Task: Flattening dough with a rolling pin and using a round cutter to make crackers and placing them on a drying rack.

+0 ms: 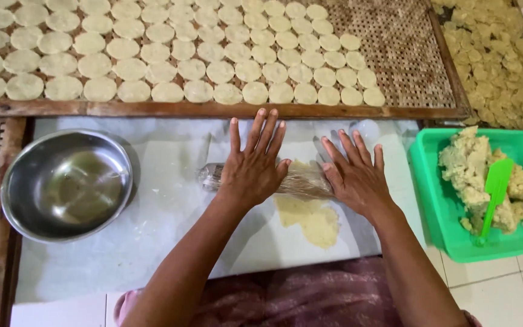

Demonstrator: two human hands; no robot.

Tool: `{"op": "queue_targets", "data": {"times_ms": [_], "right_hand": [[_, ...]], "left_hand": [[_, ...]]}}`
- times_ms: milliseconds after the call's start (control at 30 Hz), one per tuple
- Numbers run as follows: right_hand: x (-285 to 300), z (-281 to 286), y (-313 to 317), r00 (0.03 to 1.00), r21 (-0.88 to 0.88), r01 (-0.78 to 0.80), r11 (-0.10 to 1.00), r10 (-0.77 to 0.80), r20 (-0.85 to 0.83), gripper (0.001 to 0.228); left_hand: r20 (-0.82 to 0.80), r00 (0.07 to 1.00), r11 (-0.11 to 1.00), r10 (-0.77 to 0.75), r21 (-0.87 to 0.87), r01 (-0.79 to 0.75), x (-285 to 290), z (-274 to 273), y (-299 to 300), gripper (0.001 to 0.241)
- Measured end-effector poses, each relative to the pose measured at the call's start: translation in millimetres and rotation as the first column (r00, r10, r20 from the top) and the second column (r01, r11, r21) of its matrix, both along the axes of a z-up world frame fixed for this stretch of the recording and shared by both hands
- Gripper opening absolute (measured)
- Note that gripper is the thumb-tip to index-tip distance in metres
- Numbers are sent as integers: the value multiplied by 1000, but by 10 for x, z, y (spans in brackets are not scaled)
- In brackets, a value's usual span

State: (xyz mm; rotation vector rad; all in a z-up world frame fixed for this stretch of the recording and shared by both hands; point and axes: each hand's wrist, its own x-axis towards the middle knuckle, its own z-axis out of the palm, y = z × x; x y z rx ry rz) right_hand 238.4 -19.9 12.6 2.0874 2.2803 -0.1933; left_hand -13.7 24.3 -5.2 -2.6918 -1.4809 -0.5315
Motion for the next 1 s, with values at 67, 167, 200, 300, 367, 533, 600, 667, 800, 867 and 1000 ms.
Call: {"op": "queue_targets", "data": {"times_ms": [67,167,200,300,367,533,600,667,800,867,1000], "right_hand": [[-1,-13,-45,1000,-3,4,1000,-4,10,60],[-37,11,-65,1000,2,7,1000,-7,6,60],[-51,22,-70,1000,2,9,1000,-9,-5,60],[-42,-4,-104,1000,-11,16,1000,-16,5,59],[-40,-34,-146,1000,0,13,1000,-13,0,60],[-88,20,-261,999,0,42,999,-42,-19,61],[-95,33,-309,997,-19,45,999,-46,-60,61],[-111,59,-374,995,-20,44,999,-46,-84,61],[-102,33,-505,993,-8,38,999,-38,-114,62],[-112,36,-595,993,-6,43,999,-43,-108,62],[-161,60,-828,993,87,28,996,-18,-119,64]], "left_hand": [[-29,1000,999,2,-39,-3,-8,36,-62,73],[-62,998,997,14,-75,-19,-14,38,-125,74],[-64,998,996,22,-81,-27,-12,24,-146,75],[-38,999,992,29,-121,-34,-22,31,-228,75],[-43,998,991,40,-124,-45,-27,19,-294,74],[-85,995,988,55,-138,-66,-35,-1,-428,72],[-84,995,959,47,-276,-69,-37,-35,-487,70],[-74,997,958,38,-282,-58,-50,-41,-555,69],[-26,998,980,49,-191,-53,-45,-91,-695,63],[-87,996,944,21,-326,-49,-70,187,-787,55],[-98,995,934,12,-354,-46,-77,243,-982,45]]}}
